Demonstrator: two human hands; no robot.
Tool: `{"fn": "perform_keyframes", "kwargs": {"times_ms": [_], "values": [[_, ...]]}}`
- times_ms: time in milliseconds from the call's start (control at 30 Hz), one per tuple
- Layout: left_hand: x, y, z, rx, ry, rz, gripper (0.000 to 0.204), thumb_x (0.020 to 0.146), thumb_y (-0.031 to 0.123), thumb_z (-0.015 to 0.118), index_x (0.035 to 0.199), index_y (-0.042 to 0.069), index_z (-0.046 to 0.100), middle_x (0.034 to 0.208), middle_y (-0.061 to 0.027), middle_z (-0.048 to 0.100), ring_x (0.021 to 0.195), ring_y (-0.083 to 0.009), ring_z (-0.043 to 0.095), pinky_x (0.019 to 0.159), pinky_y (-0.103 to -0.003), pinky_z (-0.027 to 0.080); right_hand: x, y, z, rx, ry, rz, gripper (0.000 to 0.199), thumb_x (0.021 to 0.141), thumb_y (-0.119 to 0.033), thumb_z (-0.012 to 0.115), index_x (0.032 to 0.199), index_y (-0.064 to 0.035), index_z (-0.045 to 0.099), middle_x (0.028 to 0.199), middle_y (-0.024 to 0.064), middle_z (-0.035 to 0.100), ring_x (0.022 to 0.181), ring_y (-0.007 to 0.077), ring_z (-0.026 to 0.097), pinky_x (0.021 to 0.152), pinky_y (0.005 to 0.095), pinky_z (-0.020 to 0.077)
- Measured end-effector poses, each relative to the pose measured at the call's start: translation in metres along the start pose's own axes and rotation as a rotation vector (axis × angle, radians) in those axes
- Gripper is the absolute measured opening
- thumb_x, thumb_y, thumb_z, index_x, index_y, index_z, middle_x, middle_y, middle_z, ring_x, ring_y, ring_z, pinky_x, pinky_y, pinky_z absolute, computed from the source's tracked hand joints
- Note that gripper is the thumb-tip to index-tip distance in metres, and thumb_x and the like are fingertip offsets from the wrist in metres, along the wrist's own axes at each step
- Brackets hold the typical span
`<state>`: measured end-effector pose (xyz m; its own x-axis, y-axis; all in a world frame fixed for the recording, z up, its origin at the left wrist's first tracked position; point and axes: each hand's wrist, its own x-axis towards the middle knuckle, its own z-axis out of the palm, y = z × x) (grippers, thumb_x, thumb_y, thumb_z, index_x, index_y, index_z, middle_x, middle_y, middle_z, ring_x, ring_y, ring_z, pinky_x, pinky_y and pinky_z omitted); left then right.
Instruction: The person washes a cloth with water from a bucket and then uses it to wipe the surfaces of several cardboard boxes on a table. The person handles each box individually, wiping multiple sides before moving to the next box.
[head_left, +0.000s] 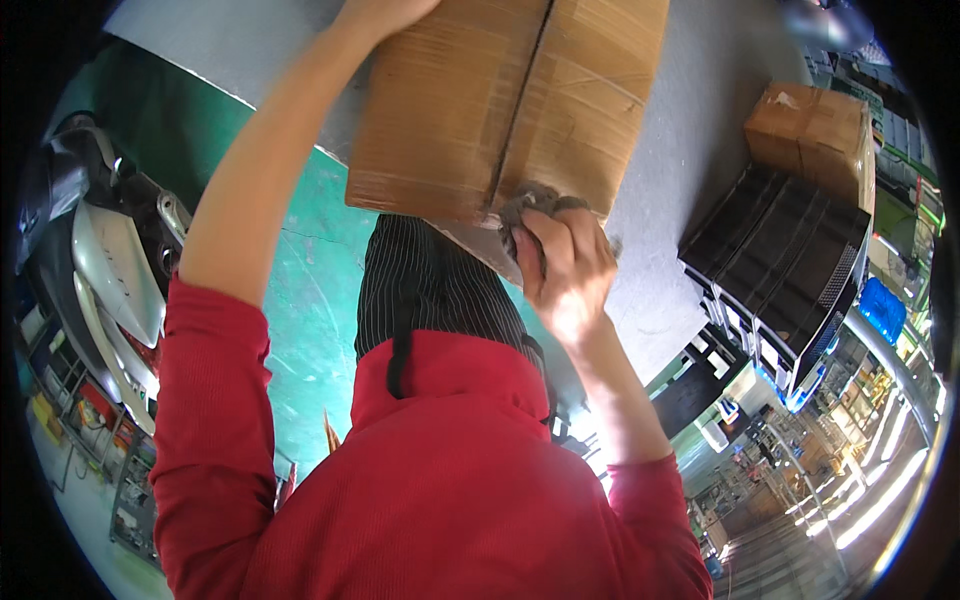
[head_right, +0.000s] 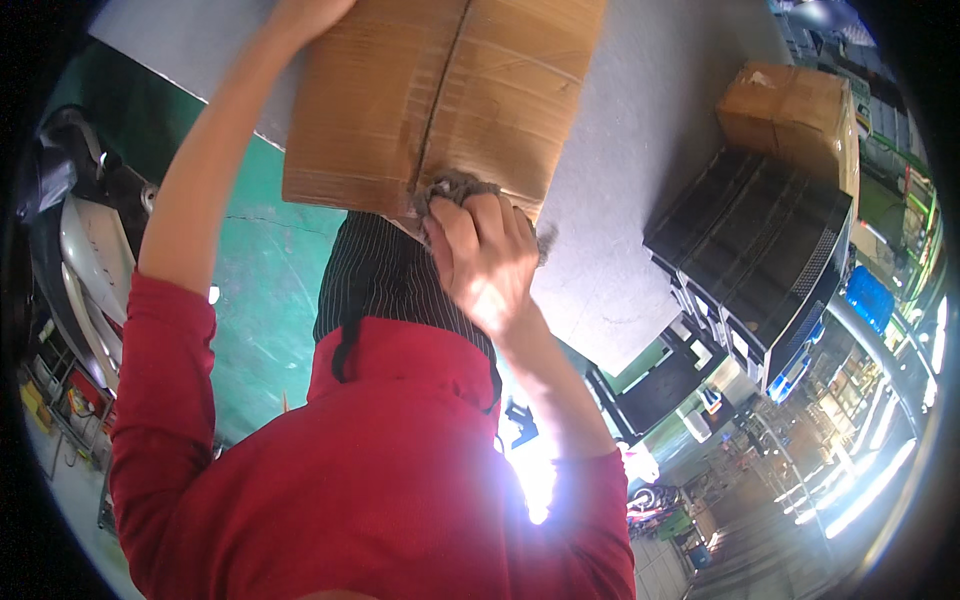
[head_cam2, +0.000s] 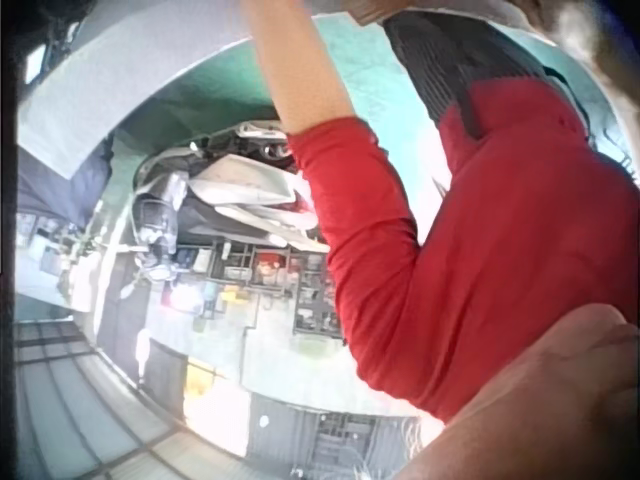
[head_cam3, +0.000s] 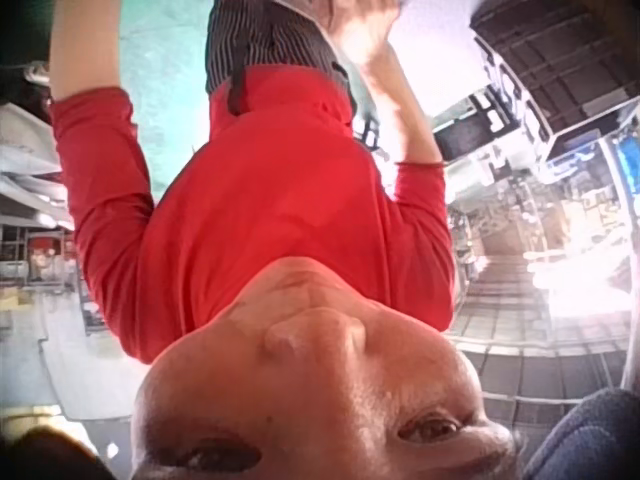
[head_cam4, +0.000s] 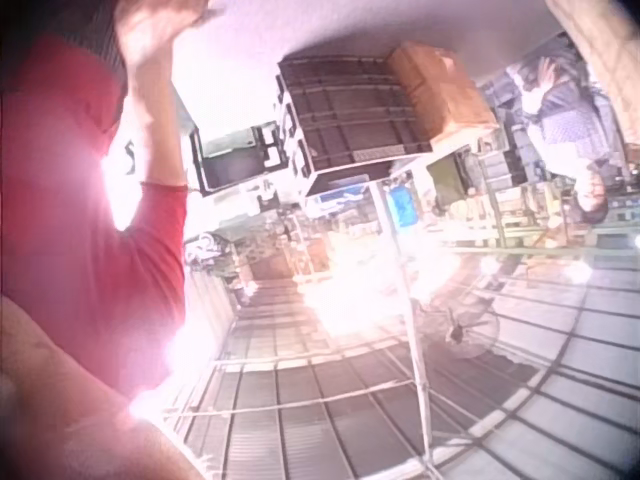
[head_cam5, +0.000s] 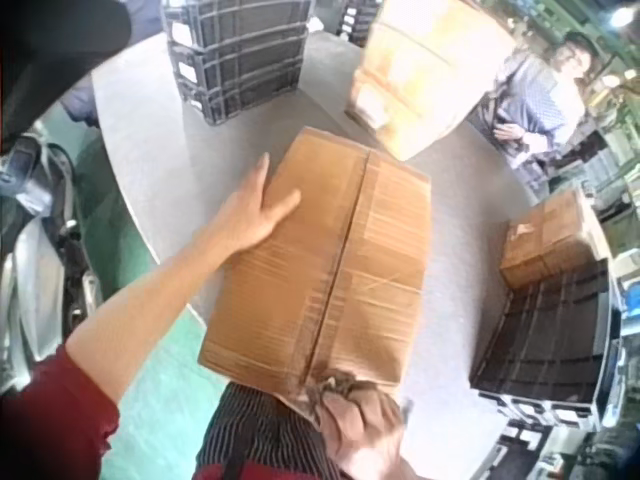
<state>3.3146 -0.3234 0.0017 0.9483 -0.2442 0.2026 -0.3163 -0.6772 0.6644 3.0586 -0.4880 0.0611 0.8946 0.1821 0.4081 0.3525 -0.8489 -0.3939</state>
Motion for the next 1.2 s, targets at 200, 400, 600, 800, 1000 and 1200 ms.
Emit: {"fn": "perform_keyframes", "kwargs": {"times_ms": [200,400,600,800,1000,1200], "values": [[-0.010,0.010,0.009,0.002,-0.052,0.168,0.084,0.079,0.038,0.070,0.141,0.002,0.027,0.138,-0.0245,0.038,0.127,-0.0323,0.040,0.105,-0.036,0.034,0.107,0.111,0.038,-0.297,-0.043,0.130,0.015,0.086,-0.022,0.055,0.093,-0.0083,0.055,0.088,0.0141,0.058,0.076,0.0304,0.059,0.056,0.0414,0.0469],[-0.011,0.011,0.013,-0.080,-0.108,0.031,0.083,0.079,0.038,0.069,0.142,0.006,0.027,0.135,-0.0243,0.042,0.122,-0.0335,0.046,0.101,-0.036,0.038,0.021,0.071,0.050,-0.071,0.079,-0.118,0.012,0.082,-0.014,0.055,0.071,-0.0103,0.055,0.074,0.0086,0.055,0.063,0.0229,0.059,0.049,0.0331,0.0471],[-0.011,0.001,0.018,-0.053,-0.075,0.120,0.084,0.079,0.041,0.069,0.142,0.005,0.026,0.136,-0.0240,0.042,0.123,-0.0331,0.045,0.102,-0.036,0.037,0.035,0.142,0.022,-0.261,-0.044,-0.004,0.003,0.086,-0.013,0.057,0.088,-0.0116,0.059,0.073,0.0096,0.059,0.062,0.0243,0.061,0.054,0.0357,0.0495],[-0.008,0.016,0.013,-0.085,-0.114,0.062,0.086,0.079,0.044,0.068,0.142,0.004,0.026,0.134,-0.0248,0.043,0.123,-0.0332,0.046,0.101,-0.037,0.037,0.088,0.171,0.009,-0.406,0.106,0.217,0.008,0.086,-0.016,0.056,0.088,-0.0090,0.055,0.086,0.0121,0.059,0.075,0.0332,0.060,0.059,0.0414,0.0485],[-0.011,0.023,0.006,-0.141,-0.160,-0.035,0.087,0.078,0.044,0.069,0.142,0.003,0.026,0.134,-0.0260,0.042,0.124,-0.0342,0.044,0.102,-0.037,0.037,-0.036,0.057,-0.004,-0.135,0.070,0.137,0.010,0.074,-0.006,0.066,0.079,-0.0070,0.057,0.076,0.0107,0.057,0.063,0.0258,0.058,0.053,0.0366,0.0482],[0.002,0.026,0.027,-0.095,-0.139,0.117,0.082,0.083,0.045,0.062,0.141,0.000,0.025,0.139,-0.0261,0.036,0.128,-0.0349,0.039,0.105,-0.038,0.033,0.088,0.163,0.002,-0.569,0.134,0.335,0.019,0.091,-0.026,0.051,0.089,-0.0071,0.054,0.081,0.0125,0.061,0.067,0.0334,0.060,0.055,0.0425,0.0474]]}}
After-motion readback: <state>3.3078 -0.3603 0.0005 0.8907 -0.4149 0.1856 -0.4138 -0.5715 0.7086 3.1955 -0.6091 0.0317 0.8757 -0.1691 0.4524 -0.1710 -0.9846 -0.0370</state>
